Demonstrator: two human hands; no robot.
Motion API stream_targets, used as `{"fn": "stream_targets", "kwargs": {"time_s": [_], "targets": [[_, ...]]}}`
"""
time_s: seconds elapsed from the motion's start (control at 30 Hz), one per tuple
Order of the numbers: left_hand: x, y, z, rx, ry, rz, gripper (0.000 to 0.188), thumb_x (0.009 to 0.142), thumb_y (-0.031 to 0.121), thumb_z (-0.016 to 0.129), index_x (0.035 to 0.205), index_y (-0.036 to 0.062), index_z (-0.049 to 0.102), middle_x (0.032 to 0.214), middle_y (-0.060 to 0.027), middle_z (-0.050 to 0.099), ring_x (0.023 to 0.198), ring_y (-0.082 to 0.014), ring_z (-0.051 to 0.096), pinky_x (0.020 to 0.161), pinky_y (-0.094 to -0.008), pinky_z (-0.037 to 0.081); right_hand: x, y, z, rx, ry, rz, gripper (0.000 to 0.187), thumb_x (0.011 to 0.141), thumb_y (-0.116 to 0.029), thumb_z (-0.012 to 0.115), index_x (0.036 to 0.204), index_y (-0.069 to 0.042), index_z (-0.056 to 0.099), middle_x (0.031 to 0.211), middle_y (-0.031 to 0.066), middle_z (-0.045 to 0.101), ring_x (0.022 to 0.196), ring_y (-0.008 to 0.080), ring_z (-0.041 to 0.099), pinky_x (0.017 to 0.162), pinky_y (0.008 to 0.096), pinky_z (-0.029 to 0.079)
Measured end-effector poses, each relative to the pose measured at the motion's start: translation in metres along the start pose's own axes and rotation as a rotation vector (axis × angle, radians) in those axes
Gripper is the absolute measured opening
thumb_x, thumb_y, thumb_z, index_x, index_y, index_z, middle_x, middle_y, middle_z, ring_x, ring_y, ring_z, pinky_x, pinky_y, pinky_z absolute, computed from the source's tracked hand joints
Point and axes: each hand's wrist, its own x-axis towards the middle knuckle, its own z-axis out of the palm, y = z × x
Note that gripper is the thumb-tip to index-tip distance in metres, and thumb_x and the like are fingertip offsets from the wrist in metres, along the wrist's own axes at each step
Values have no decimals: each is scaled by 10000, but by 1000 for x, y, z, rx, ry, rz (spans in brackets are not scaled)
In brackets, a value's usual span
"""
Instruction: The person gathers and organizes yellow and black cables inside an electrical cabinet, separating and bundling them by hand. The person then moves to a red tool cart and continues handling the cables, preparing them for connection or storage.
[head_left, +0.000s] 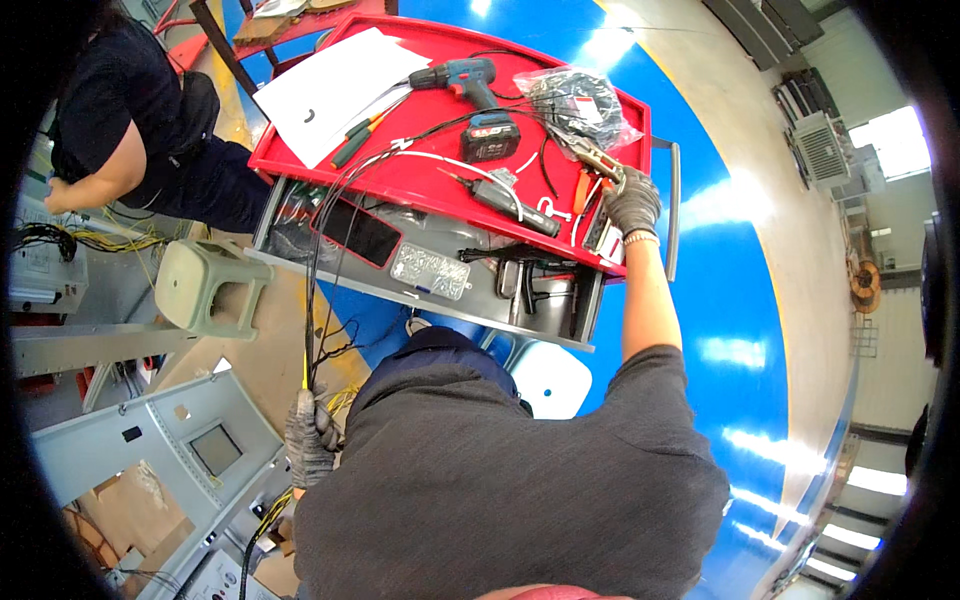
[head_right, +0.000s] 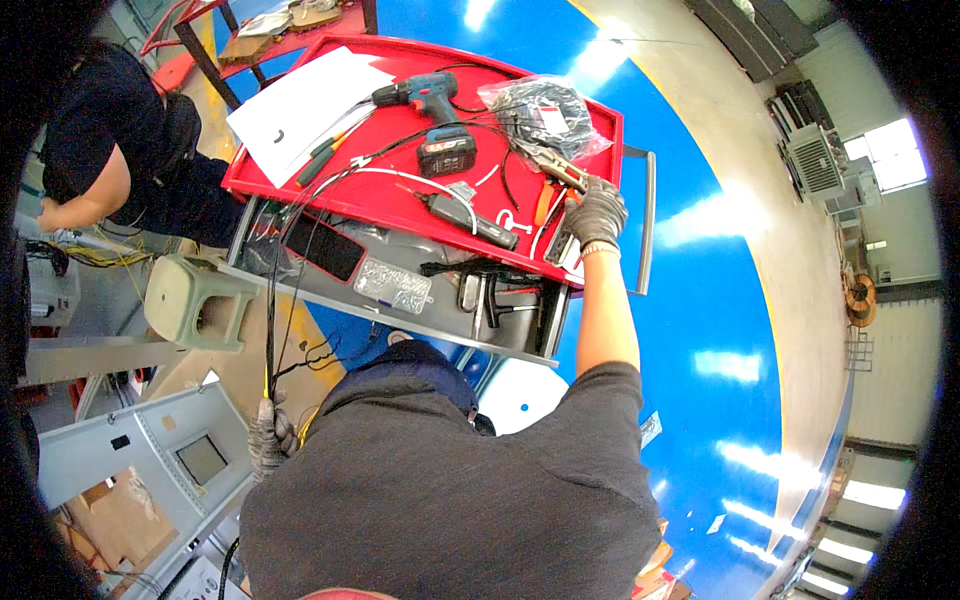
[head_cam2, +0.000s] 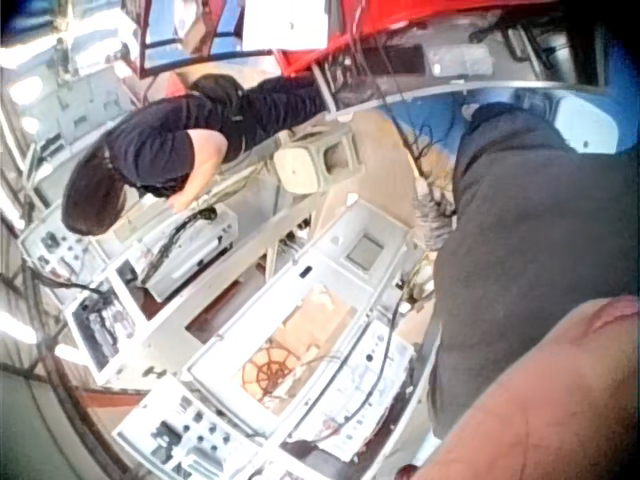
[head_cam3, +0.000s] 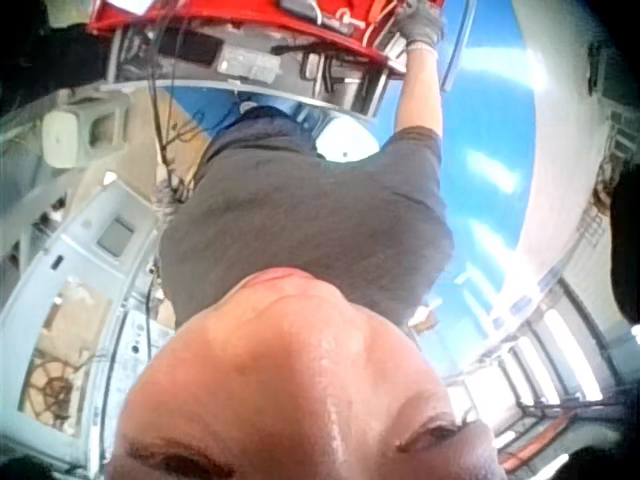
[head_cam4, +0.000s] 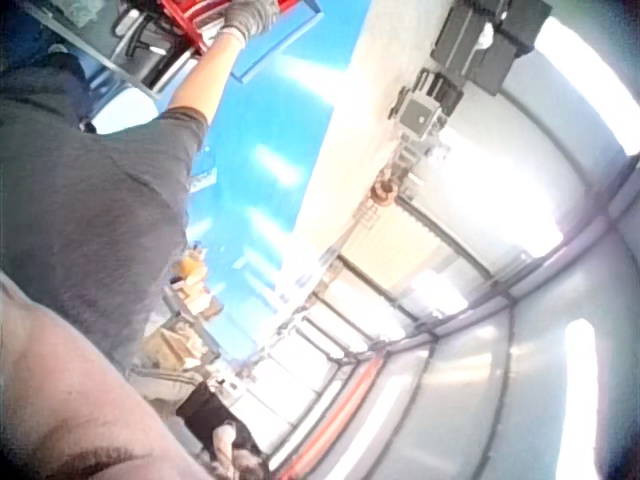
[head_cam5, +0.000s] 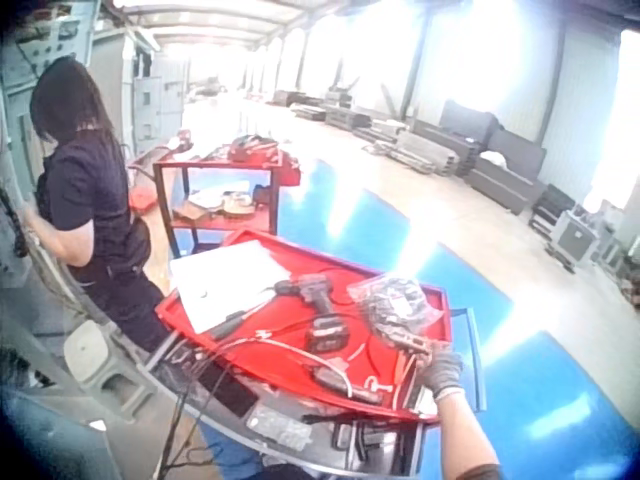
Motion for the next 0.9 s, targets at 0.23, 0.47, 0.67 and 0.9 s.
{"fn": "stream_targets", "kwargs": {"time_s": [0.23,0.47,0.67,0.9], "targets": [[1,3,-7,78,-20,-18,423,909,457,459,1107,87,513,494,45,326,336,-90,276,329,-260,251,55,-33,-16,-94,-419,-118,591,693,-346,657,1224,-145,490,1132,171,575,1024,331,565,868,421,454],[-5,4,0,15,5,1,417,902,462,470,1086,91,519,515,43,321,350,-92,286,341,-269,269,49,-25,-69,206,-610,-10,491,764,-451,577,954,1,599,770,173,628,632,266,631,605,368,507],[-6,-1,5,-157,10,10,407,893,422,509,1066,53,530,530,55,352,377,-61,303,346,-222,253,-5,54,-28,1939,-896,200,550,791,-542,541,977,-25,558,744,83,594,632,211,616,600,333,521],[-10,5,8,-119,42,49,393,896,395,520,1054,35,535,561,57,385,403,-40,320,357,-196,266,-14,-54,-109,1277,-645,-141,323,820,-349,618,931,-46,605,758,65,605,640,137,605,559,234,474]]}}
